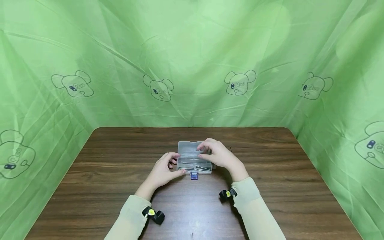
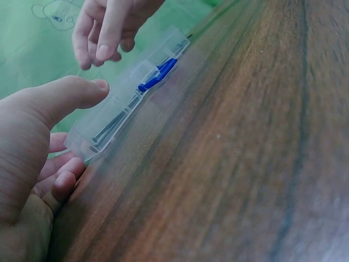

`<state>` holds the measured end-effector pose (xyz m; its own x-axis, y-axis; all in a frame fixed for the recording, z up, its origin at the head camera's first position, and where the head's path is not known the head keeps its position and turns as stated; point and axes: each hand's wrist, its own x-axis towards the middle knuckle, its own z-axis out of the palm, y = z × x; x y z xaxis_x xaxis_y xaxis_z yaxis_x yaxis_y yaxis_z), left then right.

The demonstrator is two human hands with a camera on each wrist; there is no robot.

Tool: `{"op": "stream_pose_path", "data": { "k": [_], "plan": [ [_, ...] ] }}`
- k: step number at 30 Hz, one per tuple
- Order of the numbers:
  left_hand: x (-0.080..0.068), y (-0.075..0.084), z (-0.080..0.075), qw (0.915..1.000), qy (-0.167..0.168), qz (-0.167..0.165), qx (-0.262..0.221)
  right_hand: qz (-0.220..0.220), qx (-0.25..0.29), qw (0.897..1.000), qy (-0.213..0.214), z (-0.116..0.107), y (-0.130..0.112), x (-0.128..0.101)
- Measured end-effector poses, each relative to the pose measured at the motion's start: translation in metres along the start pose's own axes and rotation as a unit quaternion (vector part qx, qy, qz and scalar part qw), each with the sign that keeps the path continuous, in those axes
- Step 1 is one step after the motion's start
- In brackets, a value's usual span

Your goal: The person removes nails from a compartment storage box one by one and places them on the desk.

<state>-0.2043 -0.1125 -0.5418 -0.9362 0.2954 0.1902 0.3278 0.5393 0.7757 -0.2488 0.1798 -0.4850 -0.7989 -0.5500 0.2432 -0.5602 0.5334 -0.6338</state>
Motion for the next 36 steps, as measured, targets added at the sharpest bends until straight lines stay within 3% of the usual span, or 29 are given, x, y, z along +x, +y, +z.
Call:
{"op": "stream_pose_path", "data": {
  "k": [11, 17, 29, 36],
  "plan": [
    [0.000, -0.001, 0.001, 1.0000, -0.001, 0.003, -0.002, -0.024, -0.023, 0.999, -0.041, 0.019, 0.000, 0.002],
    [0.000, -0.003, 0.001, 1.0000, 0.002, 0.006, -0.001, -0.034, -0.056, 0.997, -0.031, 0.024, 0.005, 0.004],
    [0.000, -0.002, 0.002, 0.9999, 0.004, 0.010, 0.003, -0.025, -0.069, 0.997, -0.021, 0.029, 0.009, 0.005],
    [0.000, -0.001, 0.001, 1.0000, 0.003, 0.007, 0.005, -0.043, -0.087, 0.995, -0.025, 0.028, 0.007, 0.005]
  ]
}}
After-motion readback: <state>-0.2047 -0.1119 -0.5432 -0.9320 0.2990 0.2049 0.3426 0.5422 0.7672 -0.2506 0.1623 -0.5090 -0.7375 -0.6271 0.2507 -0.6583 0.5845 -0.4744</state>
